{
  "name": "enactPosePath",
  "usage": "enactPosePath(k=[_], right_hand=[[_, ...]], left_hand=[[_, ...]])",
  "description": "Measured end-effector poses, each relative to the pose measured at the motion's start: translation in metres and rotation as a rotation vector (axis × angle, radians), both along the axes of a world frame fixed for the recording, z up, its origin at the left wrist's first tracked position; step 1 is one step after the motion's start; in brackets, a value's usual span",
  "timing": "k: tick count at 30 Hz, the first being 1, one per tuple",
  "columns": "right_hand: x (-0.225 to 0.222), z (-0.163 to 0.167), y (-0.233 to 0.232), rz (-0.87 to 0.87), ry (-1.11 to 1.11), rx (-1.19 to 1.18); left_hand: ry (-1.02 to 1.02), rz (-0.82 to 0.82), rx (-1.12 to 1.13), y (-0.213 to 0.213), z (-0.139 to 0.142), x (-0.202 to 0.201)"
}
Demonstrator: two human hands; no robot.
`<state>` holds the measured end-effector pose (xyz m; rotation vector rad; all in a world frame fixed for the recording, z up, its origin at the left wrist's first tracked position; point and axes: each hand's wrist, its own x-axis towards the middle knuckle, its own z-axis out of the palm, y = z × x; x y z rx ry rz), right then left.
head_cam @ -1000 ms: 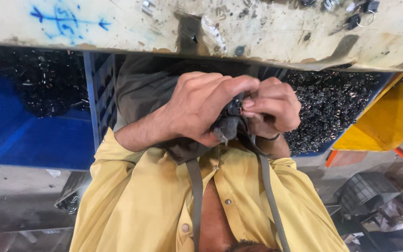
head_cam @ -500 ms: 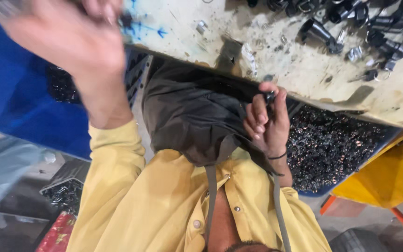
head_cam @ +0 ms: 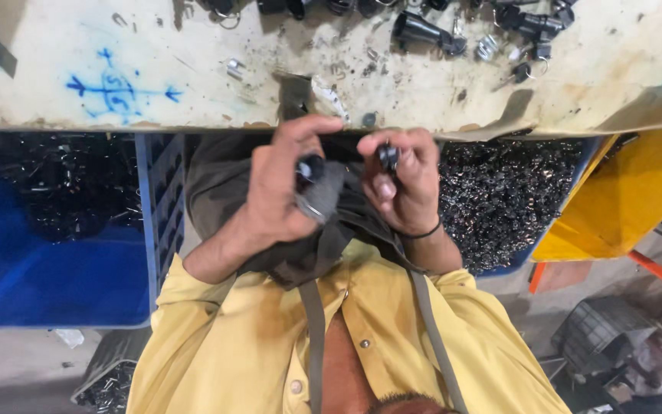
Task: The person wipes small black metal components one at a time with a cloth, rubbing each part and placing it on the workbench among a pile of finished pieces, occasionally reaching into a bin for more parts. The work continues across the whole episode.
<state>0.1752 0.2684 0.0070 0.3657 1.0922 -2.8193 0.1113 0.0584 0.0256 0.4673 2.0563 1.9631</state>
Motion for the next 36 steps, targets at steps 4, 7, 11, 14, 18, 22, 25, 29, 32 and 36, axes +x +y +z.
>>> enactPosePath(k=[4, 7, 11, 14, 18, 22, 25, 29, 32, 36], right_hand=[[-0.014, 0.01, 0.002, -0.016, 0.579, 0.864], [-0.028, 0.017, 0.006, 0.104, 0.806, 0.92], [-0.032, 0.022, 0.009, 0.092, 0.828, 1.109], [-0.031, 0.02, 0.001, -0.111, 0.91, 1.243], [-0.03, 0.027, -0.002, -0.031, 0.846, 1.233], [-0.037, 0.034, 0.009, 0.231, 0.822, 1.177], [-0.045, 0.025, 0.004, 0.351, 0.883, 1.136], [-0.045, 0.012, -0.013, 0.391, 0.743, 1.151], [-0.045, 0.006, -0.012, -0.097, 0.292, 0.687], [-0.037, -0.002, 0.001, -0.02, -0.094, -0.099]], left_hand=[[0.089, -0.114, -0.018, 0.008, 0.019, -0.009], [0.246, -0.154, -0.01, 0.004, 0.02, -0.01], [0.302, -0.237, -0.158, 0.001, 0.02, -0.009], [0.317, -0.216, -0.087, 0.003, 0.023, -0.01], [0.364, -0.238, -0.165, 0.003, 0.025, -0.011], [0.352, -0.415, -0.365, 0.001, 0.019, -0.013], [0.333, -0.51, -0.51, -0.006, 0.02, -0.018], [0.194, -0.366, -0.651, -0.043, 0.041, -0.02], [0.066, 0.071, -1.048, -0.103, 0.065, -0.007], [0.07, 0.374, -1.763, -0.126, 0.068, -0.002]])
